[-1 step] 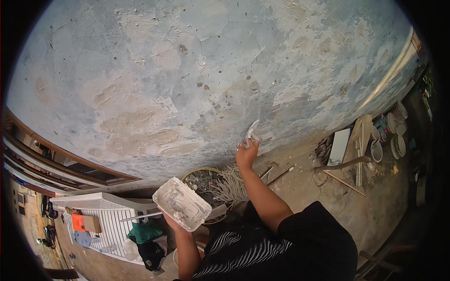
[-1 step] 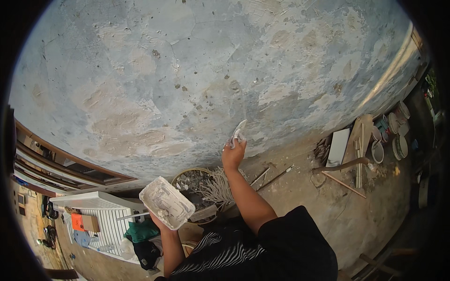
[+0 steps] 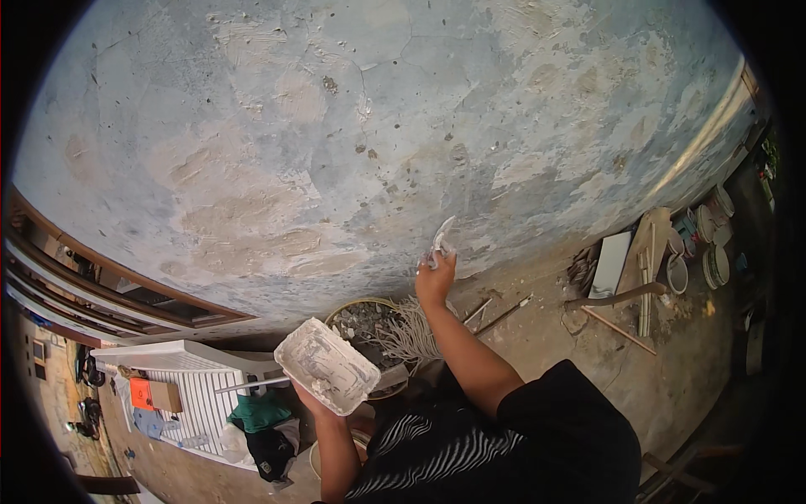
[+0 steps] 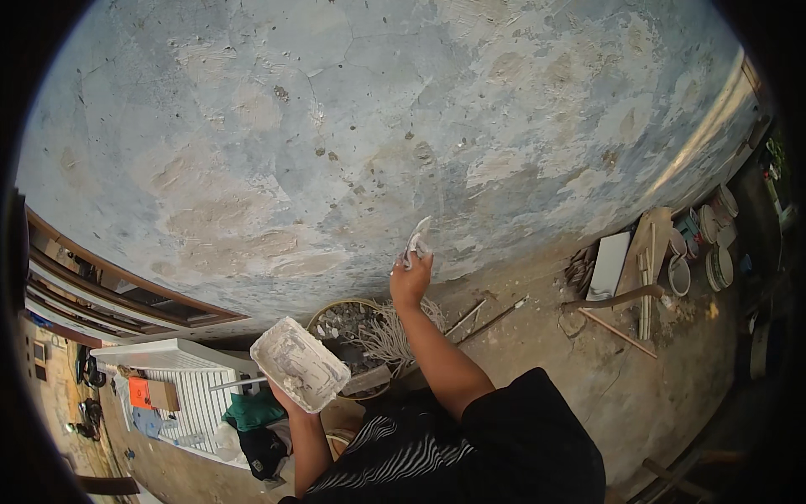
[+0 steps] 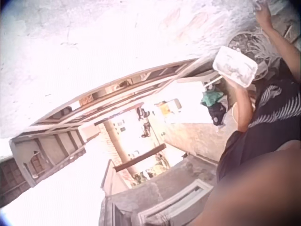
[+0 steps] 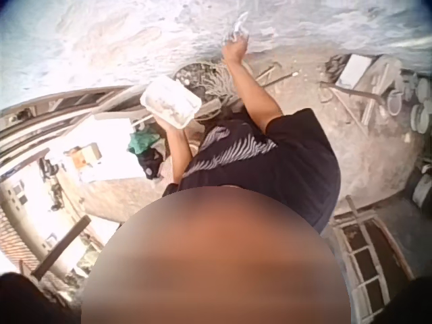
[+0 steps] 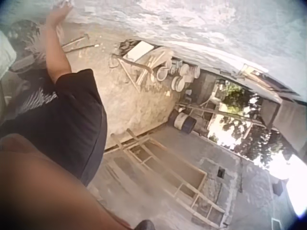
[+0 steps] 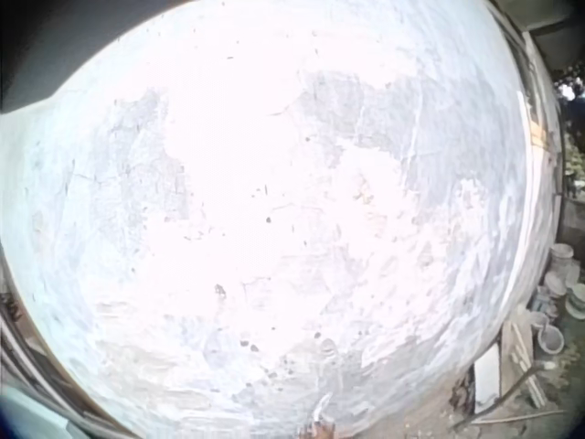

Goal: Applying putty to repair cracks on an outdoor house wall using a scraper.

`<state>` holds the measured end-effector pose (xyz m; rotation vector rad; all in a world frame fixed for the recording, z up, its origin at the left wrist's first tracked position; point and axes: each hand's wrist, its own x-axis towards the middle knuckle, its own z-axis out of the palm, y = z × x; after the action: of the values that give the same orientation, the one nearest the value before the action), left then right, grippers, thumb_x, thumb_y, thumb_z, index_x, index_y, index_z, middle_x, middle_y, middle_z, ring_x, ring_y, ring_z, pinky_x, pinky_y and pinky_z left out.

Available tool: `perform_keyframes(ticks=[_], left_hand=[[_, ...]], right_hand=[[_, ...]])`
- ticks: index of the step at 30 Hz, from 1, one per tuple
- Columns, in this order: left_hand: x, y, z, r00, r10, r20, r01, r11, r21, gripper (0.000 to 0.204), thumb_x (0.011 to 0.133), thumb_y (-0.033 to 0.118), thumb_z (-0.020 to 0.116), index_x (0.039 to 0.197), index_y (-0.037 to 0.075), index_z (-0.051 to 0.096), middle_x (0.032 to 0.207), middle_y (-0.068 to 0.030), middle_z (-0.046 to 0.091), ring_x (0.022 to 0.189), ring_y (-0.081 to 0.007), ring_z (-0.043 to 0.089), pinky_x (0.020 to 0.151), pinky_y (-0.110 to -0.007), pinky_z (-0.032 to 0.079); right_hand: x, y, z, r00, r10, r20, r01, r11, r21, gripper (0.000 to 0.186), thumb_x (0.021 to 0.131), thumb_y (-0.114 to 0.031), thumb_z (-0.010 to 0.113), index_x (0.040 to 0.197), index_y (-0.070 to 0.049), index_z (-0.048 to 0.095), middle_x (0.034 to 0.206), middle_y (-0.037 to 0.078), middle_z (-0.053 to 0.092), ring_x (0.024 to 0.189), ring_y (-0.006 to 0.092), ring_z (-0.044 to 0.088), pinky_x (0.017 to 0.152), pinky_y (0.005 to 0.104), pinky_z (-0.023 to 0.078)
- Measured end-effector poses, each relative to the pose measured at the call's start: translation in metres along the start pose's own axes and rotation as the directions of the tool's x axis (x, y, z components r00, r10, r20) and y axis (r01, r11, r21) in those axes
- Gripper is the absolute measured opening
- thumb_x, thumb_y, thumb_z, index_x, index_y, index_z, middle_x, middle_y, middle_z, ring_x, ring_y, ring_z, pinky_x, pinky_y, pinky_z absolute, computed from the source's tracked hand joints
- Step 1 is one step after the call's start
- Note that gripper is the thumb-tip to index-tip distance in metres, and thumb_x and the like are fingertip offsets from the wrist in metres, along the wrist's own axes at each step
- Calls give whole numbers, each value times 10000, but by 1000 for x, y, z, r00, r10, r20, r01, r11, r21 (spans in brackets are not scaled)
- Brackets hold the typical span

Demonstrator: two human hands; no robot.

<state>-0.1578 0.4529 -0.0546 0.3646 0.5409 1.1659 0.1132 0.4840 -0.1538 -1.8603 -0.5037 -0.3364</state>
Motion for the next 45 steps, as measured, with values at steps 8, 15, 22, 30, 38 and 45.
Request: perform_keyframes(ticks=[8,15,22,30,38,45], left_hand=[[-21,1,-5,997,69,16,-70,997,21,545,905,492,374,1283,102,428,1220,-117,527,1054,-322,553,873,-472,476],[-29,9,-4,997,78,3,-77,997,-11,561,899,513,370,1283,109,434,1215,-115,531,1048,-324,556,874,-482,474],[-31,12,-8,996,93,-2,-93,996,-4,616,893,570,329,1302,116,410,1243,-105,509,1071,-322,540,887,-486,463],[-22,12,1,997,82,1,-82,997,-3,551,912,499,344,1276,96,435,1192,-113,543,1024,-307,570,854,-458,490],[-4,7,-18,996,79,28,-81,993,80,625,903,572,309,1326,118,386,1283,-91,478,1126,-296,503,932,-447,437],[-8,8,-12,997,49,63,-53,996,72,623,907,572,293,1331,124,380,1297,-95,465,1144,-302,487,943,-455,427]], right_hand=[[-70,13,-34,790,-113,602,-21,977,210,151,764,-66,579,885,15,620,883,164,588,804,379,553,716,438,458],[33,52,-58,731,-299,613,453,885,-107,166,729,-84,579,881,-46,635,855,145,606,810,360,584,713,437,489],[50,56,-27,666,-346,661,583,794,-172,136,743,-98,559,843,-32,625,902,155,620,846,365,594,733,425,506],[28,51,-28,663,-432,611,580,813,-54,173,771,-123,567,892,-15,626,936,169,609,860,333,586,746,414,498],[20,47,-28,593,-516,617,665,746,-15,148,774,-110,555,856,-5,620,939,186,602,840,309,594,733,390,506],[27,53,-29,585,-479,654,660,750,-42,158,787,-114,541,856,7,616,998,216,603,841,328,610,746,396,509]])
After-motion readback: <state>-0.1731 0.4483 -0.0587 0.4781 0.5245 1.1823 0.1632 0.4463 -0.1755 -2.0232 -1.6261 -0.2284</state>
